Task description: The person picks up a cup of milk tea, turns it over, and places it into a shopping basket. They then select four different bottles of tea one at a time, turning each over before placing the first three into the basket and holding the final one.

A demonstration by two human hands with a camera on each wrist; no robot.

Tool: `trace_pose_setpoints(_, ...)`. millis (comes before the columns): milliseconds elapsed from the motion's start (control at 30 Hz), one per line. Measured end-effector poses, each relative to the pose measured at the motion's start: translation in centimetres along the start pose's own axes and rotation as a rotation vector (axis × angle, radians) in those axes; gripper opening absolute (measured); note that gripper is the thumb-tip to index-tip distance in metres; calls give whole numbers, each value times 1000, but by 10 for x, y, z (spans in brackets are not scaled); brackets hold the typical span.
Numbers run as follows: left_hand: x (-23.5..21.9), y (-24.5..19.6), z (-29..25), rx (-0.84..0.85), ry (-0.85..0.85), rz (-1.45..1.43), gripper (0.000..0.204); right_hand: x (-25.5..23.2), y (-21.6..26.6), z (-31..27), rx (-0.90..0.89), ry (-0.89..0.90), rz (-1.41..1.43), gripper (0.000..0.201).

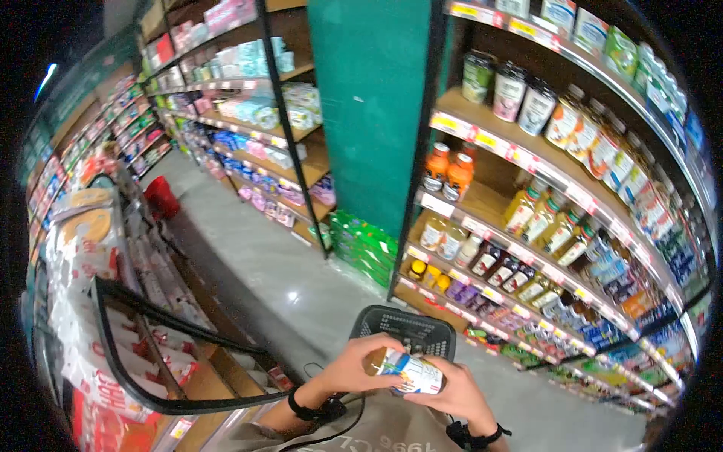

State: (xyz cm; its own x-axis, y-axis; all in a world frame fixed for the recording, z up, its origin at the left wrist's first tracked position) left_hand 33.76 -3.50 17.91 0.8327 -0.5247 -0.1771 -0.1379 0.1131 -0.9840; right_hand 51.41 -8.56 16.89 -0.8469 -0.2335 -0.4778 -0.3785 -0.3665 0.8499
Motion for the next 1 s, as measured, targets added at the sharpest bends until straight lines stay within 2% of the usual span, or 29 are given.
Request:
trace_pose_setpoints(200, 7, 2, 9, -42, 104, 1, 59, -9, 6, 2, -41, -21, -13, 60)
trace_pose_setpoints(300, 12, 5, 15, -73, 145, -3, 65, -12, 0, -6, -31, -2, -87, 66)
trace_pose_setpoints(533, 28, 22, 19, -166, 192, 45, 57, -15, -14, -22, -13, -10, -126, 72)
trace_pose_setpoints(1000, 29, 26, 21, -105, 181, 107, 57, -5, -30, -25, -14, -8, -100, 73)
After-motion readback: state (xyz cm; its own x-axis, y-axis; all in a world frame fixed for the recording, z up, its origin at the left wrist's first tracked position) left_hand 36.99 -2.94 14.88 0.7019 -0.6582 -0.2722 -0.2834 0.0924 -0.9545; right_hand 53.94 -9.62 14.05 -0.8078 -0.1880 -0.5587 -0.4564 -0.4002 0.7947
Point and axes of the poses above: each hand's wrist, its own z-axis towards the middle knuckle, its own x-axis out of the palm, y = z × x, the point moved 8 cm from there along z, towards the middle knuckle, and after that the axes turned 15 degrees about -x, right-handed, at the moved point
